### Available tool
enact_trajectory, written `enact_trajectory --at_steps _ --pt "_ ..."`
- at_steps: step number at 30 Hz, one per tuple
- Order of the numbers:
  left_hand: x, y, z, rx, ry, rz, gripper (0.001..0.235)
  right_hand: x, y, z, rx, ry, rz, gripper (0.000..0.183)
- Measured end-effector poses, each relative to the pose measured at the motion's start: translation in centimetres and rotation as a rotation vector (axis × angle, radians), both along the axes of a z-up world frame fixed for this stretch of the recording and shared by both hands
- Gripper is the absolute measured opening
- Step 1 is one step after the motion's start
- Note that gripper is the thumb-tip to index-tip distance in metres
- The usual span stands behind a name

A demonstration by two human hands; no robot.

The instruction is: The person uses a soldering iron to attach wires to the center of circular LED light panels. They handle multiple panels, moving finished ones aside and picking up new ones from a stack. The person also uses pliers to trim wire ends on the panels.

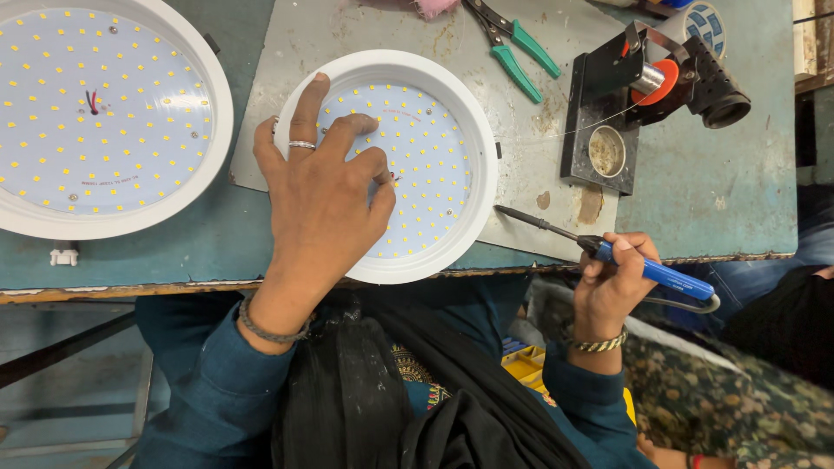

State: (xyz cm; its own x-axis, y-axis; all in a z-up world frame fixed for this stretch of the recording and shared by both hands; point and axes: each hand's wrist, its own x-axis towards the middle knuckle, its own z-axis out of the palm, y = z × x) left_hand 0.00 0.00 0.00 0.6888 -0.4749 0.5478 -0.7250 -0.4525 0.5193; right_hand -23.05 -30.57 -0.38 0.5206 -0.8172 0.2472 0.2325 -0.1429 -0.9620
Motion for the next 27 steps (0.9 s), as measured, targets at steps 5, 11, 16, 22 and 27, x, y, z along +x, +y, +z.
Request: enact_trajectory --at_steps 5,11,16,22,27 --pt "0.0 0.0 0.0 0.005 -0.003 0.004 0.007 0.3 0.6 0.5 -0.031 0.034 0.029 0.012" --pt "0.0 0.0 -0.1 -0.006 0.002 -0.003 0.007 0.6 0.7 0.3 -0.026 0.044 0.034 0.014" --pt "-0.1 -0.1 0.0 -0.014 0.003 0.012 0.009 0.1 -0.6 1.3 0.208 -0.073 0.058 0.015" --pt "0.0 -0.1 0.6 -0.031 0.026 0.011 0.012 -0.4 -2.6 3.1 0.649 -0.191 0.319 0.024" --pt "0.1 -0.1 1.0 -0.025 0.036 0.022 0.013 0.6 -2.3 3.3 0.762 -0.224 0.500 0.026"
